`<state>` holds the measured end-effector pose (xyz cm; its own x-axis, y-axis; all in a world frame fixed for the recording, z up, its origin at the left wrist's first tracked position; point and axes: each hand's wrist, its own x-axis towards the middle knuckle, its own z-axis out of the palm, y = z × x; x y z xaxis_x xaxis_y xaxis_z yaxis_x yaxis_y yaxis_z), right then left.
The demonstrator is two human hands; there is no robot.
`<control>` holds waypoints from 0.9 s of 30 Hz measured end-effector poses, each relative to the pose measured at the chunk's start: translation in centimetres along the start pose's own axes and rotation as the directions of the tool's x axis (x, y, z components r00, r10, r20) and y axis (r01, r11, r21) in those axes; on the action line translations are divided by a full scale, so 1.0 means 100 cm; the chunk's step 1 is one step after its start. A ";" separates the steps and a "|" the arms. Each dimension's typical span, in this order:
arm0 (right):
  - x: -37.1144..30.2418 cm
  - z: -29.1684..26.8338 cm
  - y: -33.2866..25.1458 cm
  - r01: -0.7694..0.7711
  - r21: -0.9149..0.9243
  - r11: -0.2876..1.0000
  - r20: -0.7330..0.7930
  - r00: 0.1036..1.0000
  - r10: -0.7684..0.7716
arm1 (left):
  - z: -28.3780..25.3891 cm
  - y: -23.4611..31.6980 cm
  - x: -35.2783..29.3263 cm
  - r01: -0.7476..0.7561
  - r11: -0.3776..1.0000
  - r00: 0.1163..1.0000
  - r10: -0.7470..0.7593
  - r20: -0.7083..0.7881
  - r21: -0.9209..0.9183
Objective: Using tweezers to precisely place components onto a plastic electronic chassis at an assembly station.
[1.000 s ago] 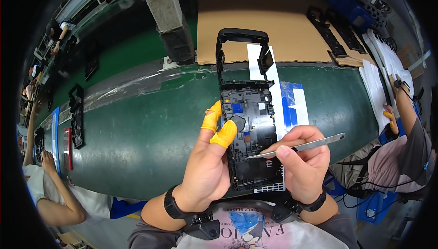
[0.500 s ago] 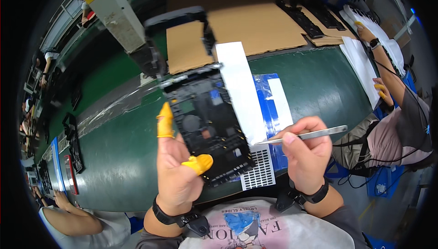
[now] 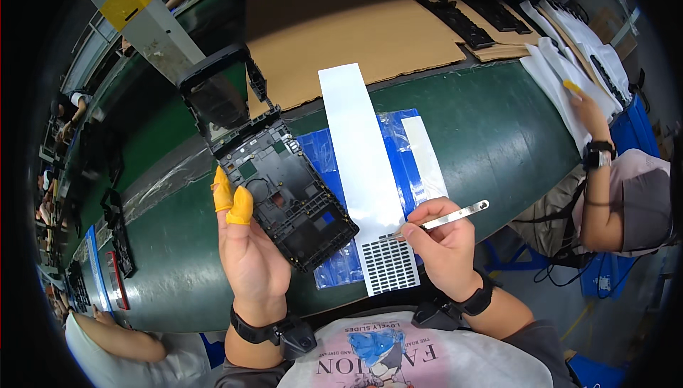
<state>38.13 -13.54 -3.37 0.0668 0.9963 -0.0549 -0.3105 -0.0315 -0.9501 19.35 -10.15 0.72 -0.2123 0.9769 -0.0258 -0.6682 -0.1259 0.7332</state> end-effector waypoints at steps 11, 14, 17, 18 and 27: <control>0.000 -0.001 -0.011 -0.024 0.010 1.000 -0.013 1.000 0.024 | 0.002 -0.002 -0.002 0.008 0.999 1.000 -0.008 -0.006 -0.053; -0.001 -0.005 -0.026 0.043 0.074 0.996 0.002 0.999 -0.043 | 0.004 -0.006 -0.004 0.075 0.997 0.997 -0.075 0.027 -0.004; 0.001 0.014 -0.040 0.135 0.149 0.980 0.012 0.990 -0.138 | 0.009 -0.006 -0.010 0.214 0.974 0.972 -0.206 0.113 -0.071; 0.002 0.021 -0.042 0.167 0.165 0.972 0.066 0.982 -0.180 | 0.009 -0.007 -0.011 0.215 0.974 0.972 -0.205 0.117 -0.074; 0.017 0.040 -0.023 0.086 0.181 0.980 0.191 0.974 -0.121 | 0.010 -0.004 -0.016 0.341 0.940 0.936 -0.340 0.093 0.004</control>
<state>35.19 -11.43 -0.01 -0.0789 0.9896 0.1201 -0.4703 0.0693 -0.8798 20.72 -11.49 1.14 0.0952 0.9731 -0.2100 -0.6979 0.2157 0.6830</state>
